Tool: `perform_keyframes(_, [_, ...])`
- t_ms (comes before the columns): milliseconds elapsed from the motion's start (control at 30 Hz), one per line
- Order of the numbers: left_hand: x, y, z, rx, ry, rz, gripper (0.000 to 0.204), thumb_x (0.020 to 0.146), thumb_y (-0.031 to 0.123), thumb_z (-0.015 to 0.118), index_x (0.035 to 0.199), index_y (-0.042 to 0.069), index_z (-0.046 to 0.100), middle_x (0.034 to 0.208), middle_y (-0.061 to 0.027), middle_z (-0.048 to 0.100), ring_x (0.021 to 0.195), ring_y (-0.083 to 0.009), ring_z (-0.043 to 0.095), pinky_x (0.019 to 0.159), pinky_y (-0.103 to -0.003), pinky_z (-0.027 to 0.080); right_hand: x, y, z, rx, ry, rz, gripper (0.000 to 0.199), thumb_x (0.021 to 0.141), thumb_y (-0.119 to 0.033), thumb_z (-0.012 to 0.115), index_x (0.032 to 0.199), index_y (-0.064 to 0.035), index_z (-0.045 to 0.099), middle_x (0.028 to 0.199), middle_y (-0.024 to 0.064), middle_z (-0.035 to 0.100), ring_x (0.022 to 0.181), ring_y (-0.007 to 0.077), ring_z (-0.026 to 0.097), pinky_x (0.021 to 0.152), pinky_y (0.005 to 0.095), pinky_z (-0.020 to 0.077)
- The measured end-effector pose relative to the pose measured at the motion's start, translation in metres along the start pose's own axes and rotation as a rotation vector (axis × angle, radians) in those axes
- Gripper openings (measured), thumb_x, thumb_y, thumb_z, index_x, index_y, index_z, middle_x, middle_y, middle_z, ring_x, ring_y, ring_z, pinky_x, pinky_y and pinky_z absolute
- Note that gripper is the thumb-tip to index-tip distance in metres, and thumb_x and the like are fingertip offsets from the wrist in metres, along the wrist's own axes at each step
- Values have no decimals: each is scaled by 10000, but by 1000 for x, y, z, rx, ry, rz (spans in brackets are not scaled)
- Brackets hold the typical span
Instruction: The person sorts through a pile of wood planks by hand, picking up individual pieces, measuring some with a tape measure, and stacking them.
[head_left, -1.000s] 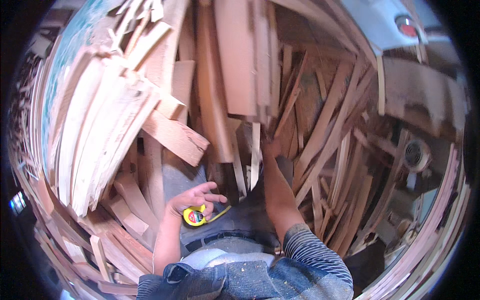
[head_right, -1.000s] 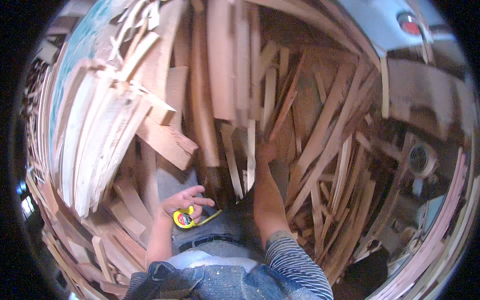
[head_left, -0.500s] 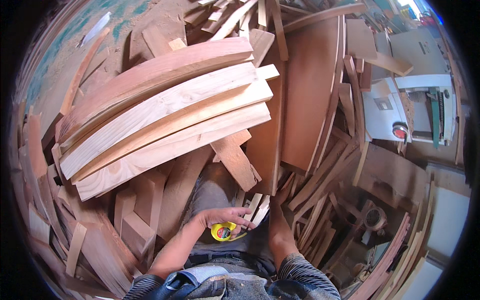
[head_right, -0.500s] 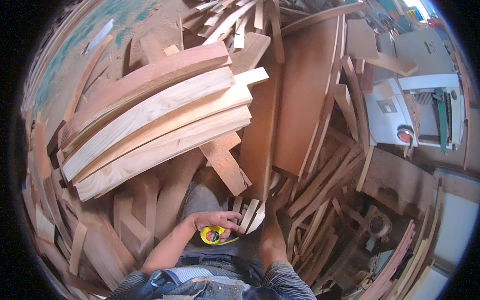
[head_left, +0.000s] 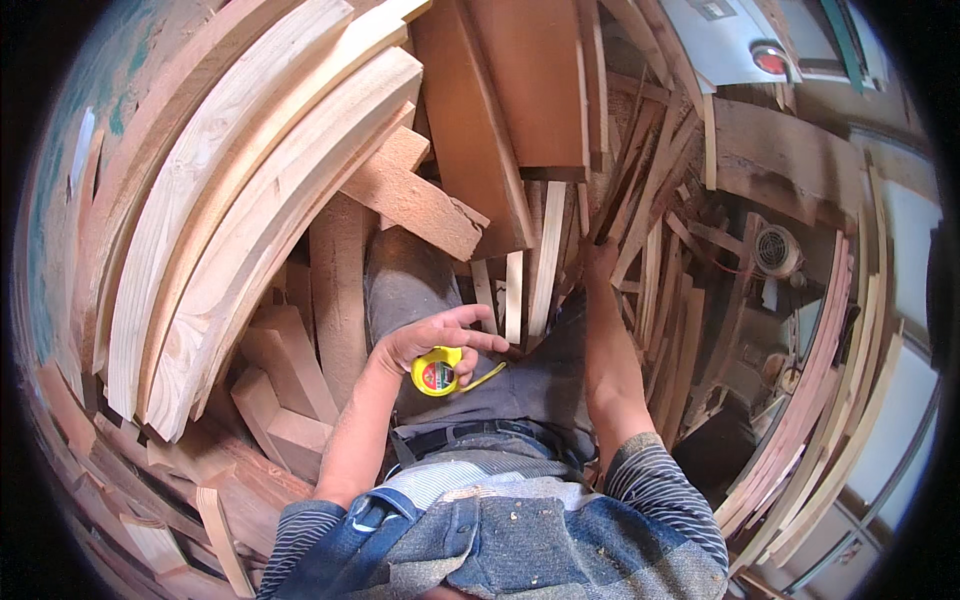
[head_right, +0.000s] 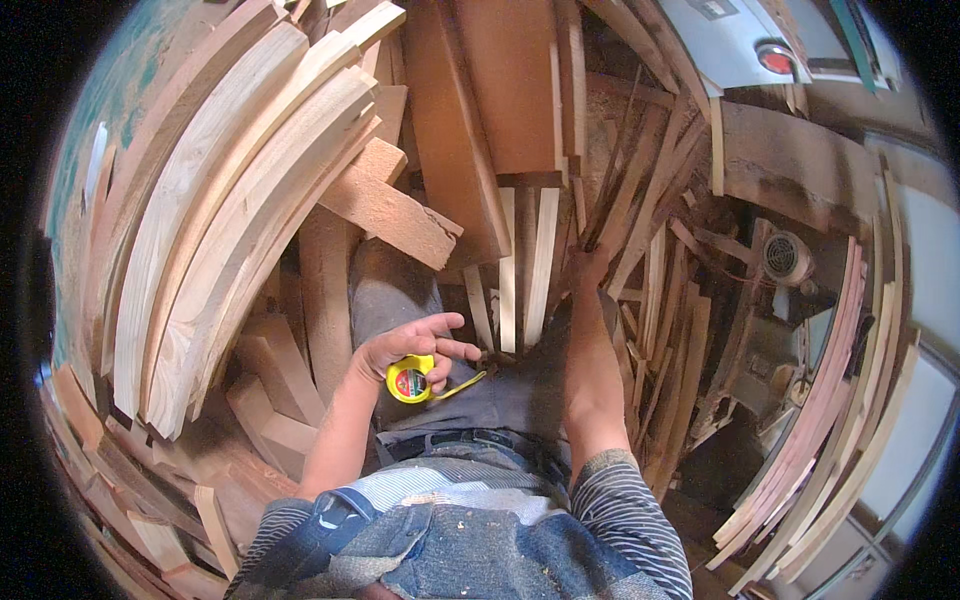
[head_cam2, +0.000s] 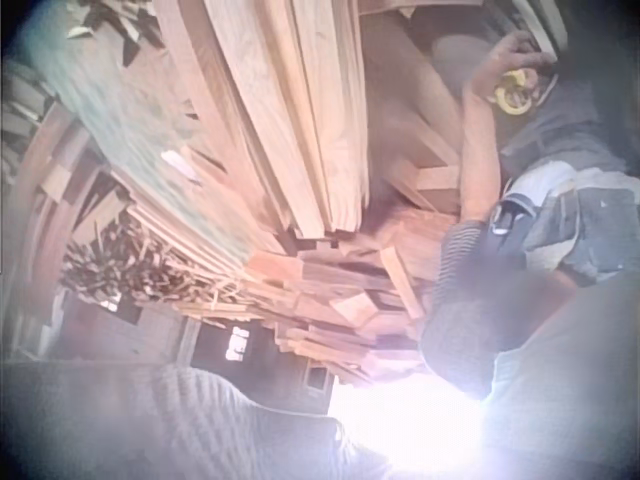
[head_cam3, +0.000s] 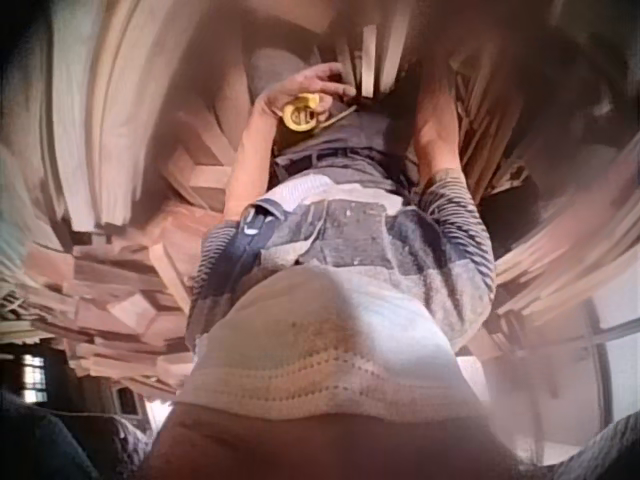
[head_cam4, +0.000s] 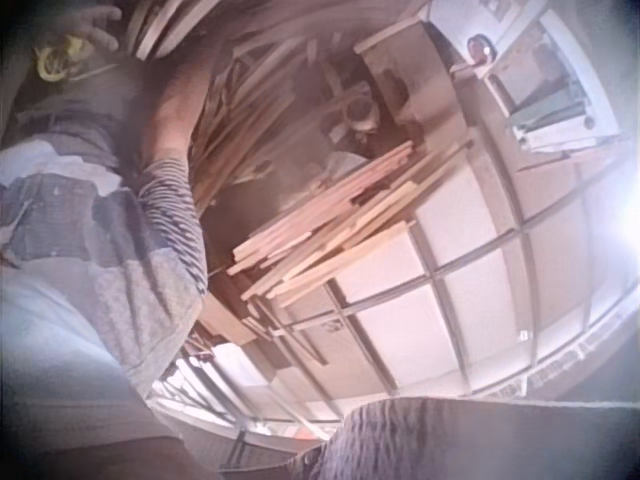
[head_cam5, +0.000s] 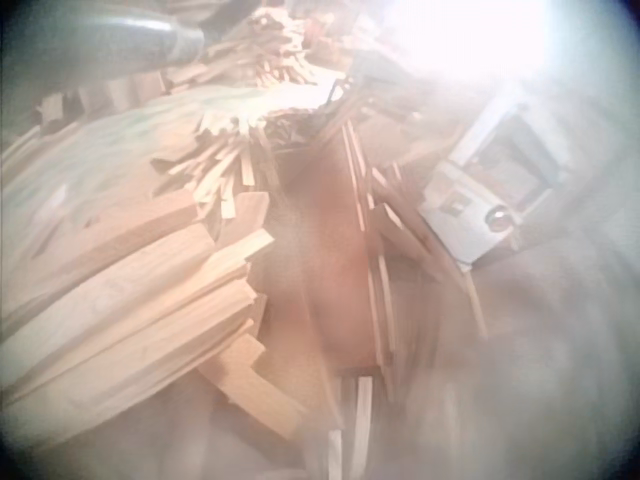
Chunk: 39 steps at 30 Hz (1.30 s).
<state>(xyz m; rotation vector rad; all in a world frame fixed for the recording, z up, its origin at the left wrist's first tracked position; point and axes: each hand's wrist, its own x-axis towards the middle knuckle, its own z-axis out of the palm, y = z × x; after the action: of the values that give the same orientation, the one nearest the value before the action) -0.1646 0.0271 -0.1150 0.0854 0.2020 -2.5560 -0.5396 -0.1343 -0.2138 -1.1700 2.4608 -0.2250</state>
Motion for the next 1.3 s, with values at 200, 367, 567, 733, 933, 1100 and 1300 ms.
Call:
perform_keyframes(200, [-1, -16, -3, 81, 25, -2, 625, 920, 173, 688, 1468, 121, 391, 1376, -290, 548, 804, -223, 673, 742, -414, 580, -53, -22, -14, 349, -36, 162, 312, 852, -176, 742, 1063, 37, 654, 1060, 193, 684, 909, 296, 665, 751, 428, 528])
perform_keyframes(367, [2, -14, -4, 66, 34, -66, 586, 940, 157, 661, 1472, 151, 414, 1400, -273, 534, 812, -240, 667, 761, -433, 578, -94, 28, 56, 154, -47, 216, 412, 826, -206, 783, 1119, 62, 672, 1040, 241, 712, 920, 330, 710, 795, 444, 543])
perform_keyframes(567, [2, -8, 0, -1, -12, -45, 625, 916, 218, 677, 1493, 192, 439, 1439, -297, 493, 742, -235, 611, 749, -428, 564, -95, 21, 57, 651, 126, 110, 445, 826, -185, 708, 1196, 57, 658, 1048, 226, 714, 960, 311, 679, 862, 423, 511])
perform_keyframes(733, [-4, -8, -6, 6, 58, -84, 567, 922, 182, 659, 1455, 192, 466, 1439, -297, 489, 807, -236, 617, 756, -448, 535, -92, -19, -60, 681, 149, -67, 690, 966, -259, 660, 1522, 18, 361, 1474, 241, 479, 1304, 317, 494, 1100, 411, 384])
perform_keyframes(933, [-9, -12, -2, 162, 37, -4, 750, 913, 272, 711, 1510, 149, 274, 1441, -277, 481, 765, -219, 613, 726, -401, 552, -176, -132, -171, 771, -170, -495, 617, 950, -179, 632, 1486, 10, 392, 1360, 150, 557, 1194, 267, 550, 1019, 390, 436])
perform_keyframes(1100, [-19, -12, 9, 143, 65, 30, 826, 900, 301, 736, 1539, 147, 237, 1439, -266, 485, 792, -229, 628, 740, -414, 556, -174, -317, -183, 922, -668, -732, 493, 913, -183, 655, 1368, -31, 540, 1148, 91, 638, 1059, 156, 584, 912, 361, 471])
perform_keyframes(1300, [-8, -13, -1, 153, 34, 21, 756, 917, 240, 716, 1511, 144, 259, 1429, -267, 482, 801, -219, 646, 725, -423, 582, -74, -497, -213, 456, -272, -733, 919, 795, -480, 812, 1468, 21, 436, 1385, 211, 546, 1145, 290, 582, 996, 460, 467])
